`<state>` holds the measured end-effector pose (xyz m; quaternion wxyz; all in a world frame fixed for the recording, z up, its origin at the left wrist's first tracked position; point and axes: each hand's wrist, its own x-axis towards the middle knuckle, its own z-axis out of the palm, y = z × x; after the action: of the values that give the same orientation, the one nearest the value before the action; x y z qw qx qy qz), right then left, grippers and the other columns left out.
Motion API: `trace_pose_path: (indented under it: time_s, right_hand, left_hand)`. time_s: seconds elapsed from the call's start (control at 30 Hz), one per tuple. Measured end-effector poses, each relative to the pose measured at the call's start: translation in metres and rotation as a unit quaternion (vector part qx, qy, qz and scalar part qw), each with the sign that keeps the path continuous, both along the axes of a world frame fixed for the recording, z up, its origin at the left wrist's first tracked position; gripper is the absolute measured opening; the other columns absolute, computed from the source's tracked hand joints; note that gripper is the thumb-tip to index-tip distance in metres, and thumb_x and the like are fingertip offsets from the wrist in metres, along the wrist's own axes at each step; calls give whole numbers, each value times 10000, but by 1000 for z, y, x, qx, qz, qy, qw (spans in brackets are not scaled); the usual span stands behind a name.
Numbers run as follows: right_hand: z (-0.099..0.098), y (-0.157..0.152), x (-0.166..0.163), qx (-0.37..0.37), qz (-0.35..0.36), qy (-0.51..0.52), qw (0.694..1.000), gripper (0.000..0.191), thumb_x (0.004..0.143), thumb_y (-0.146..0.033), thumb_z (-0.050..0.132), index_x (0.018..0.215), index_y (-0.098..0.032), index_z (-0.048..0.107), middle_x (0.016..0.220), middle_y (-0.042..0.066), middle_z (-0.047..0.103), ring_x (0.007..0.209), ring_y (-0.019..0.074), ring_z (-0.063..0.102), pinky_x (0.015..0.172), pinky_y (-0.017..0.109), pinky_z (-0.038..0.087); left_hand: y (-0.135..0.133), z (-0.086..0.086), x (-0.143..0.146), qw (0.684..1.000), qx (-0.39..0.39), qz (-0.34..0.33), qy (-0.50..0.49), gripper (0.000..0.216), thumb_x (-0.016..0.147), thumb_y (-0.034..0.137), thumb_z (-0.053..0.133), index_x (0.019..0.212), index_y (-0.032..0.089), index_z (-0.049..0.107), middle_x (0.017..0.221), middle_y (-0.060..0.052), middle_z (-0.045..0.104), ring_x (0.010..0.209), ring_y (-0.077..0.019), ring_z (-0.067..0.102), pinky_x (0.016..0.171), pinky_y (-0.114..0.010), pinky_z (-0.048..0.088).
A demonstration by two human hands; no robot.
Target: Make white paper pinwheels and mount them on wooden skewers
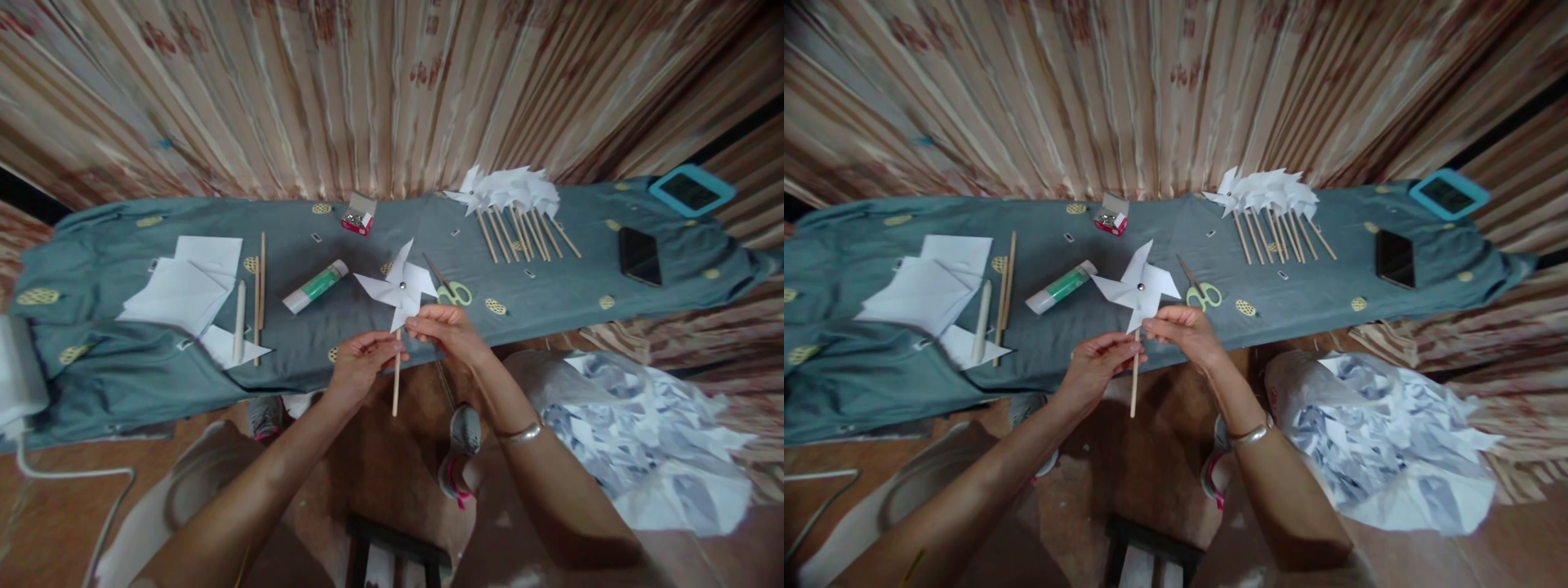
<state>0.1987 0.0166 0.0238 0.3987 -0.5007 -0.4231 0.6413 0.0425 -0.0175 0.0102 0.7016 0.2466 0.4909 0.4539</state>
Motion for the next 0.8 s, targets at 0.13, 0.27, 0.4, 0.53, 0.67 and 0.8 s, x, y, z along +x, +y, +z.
trace_pose_path:
  time_s: [0.13, 0.27, 0.4, 0.53, 0.67, 0.8]
  right_hand:
    - [3, -1, -2, 8, 10, -15, 1000, 343, 528, -486, 858, 563, -188, 691, 553, -28, 647, 485, 57, 457, 506, 219, 351]
    - [12, -2, 11, 23, 35, -34, 999, 385, 545, -548, 841, 588, -187, 714, 554, -7, 654, 489, 71, 453, 496, 233, 333]
    - [12, 4, 34, 52, -57, -8, 997, 373, 571, -545, 840, 591, -198, 704, 535, -11, 619, 476, 69, 424, 479, 237, 313]
    - [6, 14, 45, 89, -183, -15, 979, 377, 537, -530, 860, 701, -222, 720, 686, 2, 689, 547, 84, 501, 547, 244, 409]
    - [2, 17, 43, 72, -192, -22, 978, 433, 534, -564, 849, 780, -226, 736, 765, 18, 720, 608, 99, 566, 574, 238, 447]
    - [3, 16, 39, 51, -170, 5, 984, 445, 507, -583, 859, 738, -219, 750, 686, -1, 684, 566, 81, 541, 539, 216, 435]
  left_hand:
    - [0, -2, -1, 1000, 2, -3, -8, 415, 433, 373, 930, 705, 131, 730, 678, -29, 733, 590, -138, 680, 637, -250, 555]
    - [2, -1, -3, 1000, 1, 1, -18, 412, 434, 367, 932, 706, 131, 732, 684, -22, 731, 584, -128, 679, 634, -239, 553]
    - [2, 0, -5, 1000, -9, -11, -16, 439, 424, 377, 938, 714, 121, 731, 687, -27, 726, 594, -134, 683, 637, -242, 551]
    - [0, -1, -4, 999, -17, -34, -31, 436, 436, 376, 936, 723, 115, 736, 691, -44, 727, 598, -145, 683, 671, -275, 565]
    - [-2, -1, -2, 997, -17, -59, -37, 375, 474, 347, 921, 710, 116, 743, 667, -50, 722, 591, -142, 677, 644, -257, 547]
    - [-4, -1, -1, 996, -25, -76, -41, 345, 472, 324, 919, 689, 121, 742, 638, -36, 714, 582, -135, 676, 619, -230, 530]
